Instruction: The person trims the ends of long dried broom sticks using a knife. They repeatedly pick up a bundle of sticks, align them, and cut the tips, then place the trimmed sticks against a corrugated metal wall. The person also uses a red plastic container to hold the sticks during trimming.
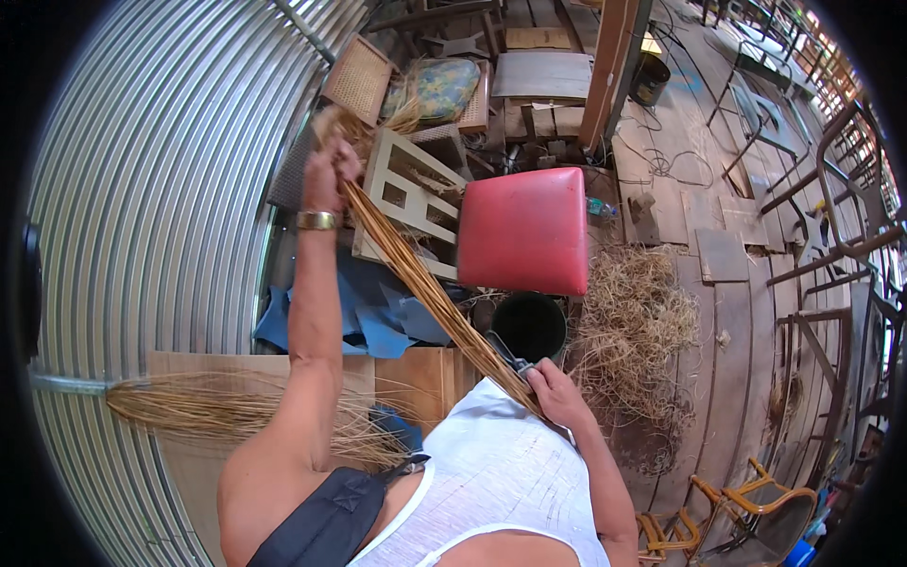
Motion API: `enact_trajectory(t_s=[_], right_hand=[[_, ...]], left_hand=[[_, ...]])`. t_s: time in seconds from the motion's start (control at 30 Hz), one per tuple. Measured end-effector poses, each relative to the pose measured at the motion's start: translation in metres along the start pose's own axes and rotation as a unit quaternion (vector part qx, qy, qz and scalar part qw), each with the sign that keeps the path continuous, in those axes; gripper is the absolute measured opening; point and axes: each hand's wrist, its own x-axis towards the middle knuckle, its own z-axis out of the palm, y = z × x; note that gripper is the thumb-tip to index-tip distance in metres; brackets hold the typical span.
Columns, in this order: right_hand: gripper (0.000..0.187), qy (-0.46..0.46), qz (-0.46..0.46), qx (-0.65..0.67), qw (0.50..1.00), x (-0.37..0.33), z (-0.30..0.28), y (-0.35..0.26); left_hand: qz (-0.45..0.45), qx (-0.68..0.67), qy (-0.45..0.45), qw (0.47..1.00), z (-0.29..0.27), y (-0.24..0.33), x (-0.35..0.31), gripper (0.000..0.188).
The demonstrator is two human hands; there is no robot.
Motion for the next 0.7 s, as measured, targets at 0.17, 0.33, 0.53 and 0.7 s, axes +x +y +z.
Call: enact_trajectory(t_s=[0.17,0.33,0.53,0.7], right_hand=[[0.025,0.069,0.026,0.044,0.996,0.017,-0.009,-0.014],[0.025,0.063,0.094,0.126,0.986,0.015,-0.020,0.019],[0.019,0.131,0.175,0.167,0.961,-0.010,0.000,0.079],[0.025,0.183,0.202,-0.021,0.962,-0.035,0.009,0.112]], left_hand=[[0.133,-0.233,0.000,0.963,-0.070,0.019,0.073,0.022],[0.011,-0.246,0.305,0.920,-0.191,-0.075,0.093,0.043],[-0.160,-0.261,0.407,0.861,-0.201,-0.173,0.069,0.017],[-0.115,-0.338,0.326,0.876,-0.231,-0.236,0.082,0.011]])
